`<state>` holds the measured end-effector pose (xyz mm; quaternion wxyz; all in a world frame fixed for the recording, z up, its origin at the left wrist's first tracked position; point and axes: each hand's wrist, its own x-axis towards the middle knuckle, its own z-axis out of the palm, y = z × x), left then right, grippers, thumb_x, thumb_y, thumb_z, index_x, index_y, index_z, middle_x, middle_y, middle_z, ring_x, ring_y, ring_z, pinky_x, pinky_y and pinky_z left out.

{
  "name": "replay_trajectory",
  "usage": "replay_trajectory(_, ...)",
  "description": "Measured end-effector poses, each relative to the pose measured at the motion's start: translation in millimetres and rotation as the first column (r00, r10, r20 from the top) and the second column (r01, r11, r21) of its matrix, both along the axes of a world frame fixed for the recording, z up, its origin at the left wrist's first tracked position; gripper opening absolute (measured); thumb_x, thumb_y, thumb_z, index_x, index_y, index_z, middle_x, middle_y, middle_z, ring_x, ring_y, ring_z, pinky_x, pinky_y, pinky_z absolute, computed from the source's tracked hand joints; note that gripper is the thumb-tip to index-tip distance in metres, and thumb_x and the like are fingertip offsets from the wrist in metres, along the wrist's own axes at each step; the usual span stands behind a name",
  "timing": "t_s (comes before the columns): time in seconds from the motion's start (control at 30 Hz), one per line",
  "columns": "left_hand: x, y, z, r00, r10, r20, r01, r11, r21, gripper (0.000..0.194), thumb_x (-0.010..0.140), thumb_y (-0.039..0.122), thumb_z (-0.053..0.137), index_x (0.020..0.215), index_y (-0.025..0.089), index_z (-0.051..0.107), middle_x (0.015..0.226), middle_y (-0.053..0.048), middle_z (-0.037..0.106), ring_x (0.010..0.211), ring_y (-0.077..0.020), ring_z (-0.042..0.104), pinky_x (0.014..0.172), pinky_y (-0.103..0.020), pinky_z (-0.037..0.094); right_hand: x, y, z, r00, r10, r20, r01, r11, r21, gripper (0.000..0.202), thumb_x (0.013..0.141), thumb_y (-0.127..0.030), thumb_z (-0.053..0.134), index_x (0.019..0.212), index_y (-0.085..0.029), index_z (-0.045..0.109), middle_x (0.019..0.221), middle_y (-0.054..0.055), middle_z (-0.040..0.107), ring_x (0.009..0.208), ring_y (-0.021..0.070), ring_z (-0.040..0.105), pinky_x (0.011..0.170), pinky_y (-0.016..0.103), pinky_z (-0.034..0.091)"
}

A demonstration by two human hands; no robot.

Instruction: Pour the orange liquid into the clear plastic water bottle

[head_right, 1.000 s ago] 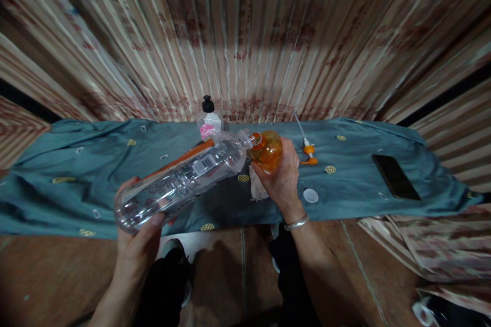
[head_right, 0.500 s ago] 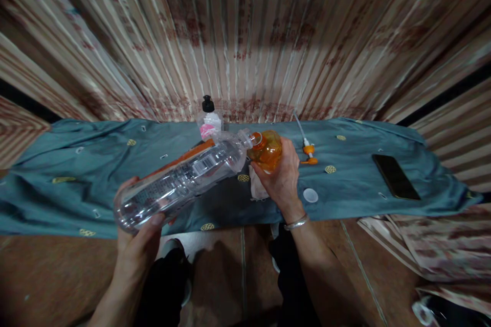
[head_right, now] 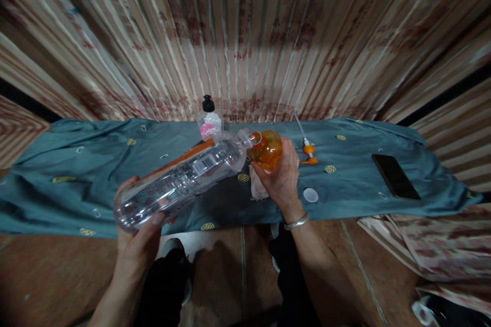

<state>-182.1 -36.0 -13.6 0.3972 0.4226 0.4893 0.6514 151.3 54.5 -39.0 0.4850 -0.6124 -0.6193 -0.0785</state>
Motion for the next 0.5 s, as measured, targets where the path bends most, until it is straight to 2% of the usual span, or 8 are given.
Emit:
replay_trajectory(0.33, -0.6, -0.5, -3.0, 1.0, -0.015, 0.026, 0.015, 1.0, 0.012, 0.097, 0.072, 0.044, 0.109, 0.157, 0.035, 0.062, 0.124, -0.003, 0.075, 0.1, -0.0243, 0.075, 0.084, -0.034, 0.065, 0.1, -0.7, 0.7, 1.0, 0.009, -0.02, -0.01, 0.999, -0.031, 0.095, 0.087, -0.055, 0.091, 0.166, -0.027, 0.044, 0.156, 0.018, 0.069, 0.147, 0.0433, 0.069, 0.123, 0.07, 0.06)
replay_trajectory(0.5, -0.4, 0.5, -1.9, 1.0, -0.004, 0.017, 0.003, 1.0, 0.005, 0.096, 0.072, 0.045, 0.108, 0.156, 0.034, 0.062, 0.124, -0.004, 0.075, 0.1, -0.0238, 0.075, 0.087, -0.033, 0.064, 0.0, -0.8, -0.2, 1.0, 0.014, -0.02, -0.014, 1.0, -0.025, 0.096, 0.087, -0.053, 0.091, 0.166, -0.028, 0.043, 0.157, 0.018, 0.069, 0.149, 0.043, 0.068, 0.123, 0.069, 0.06)
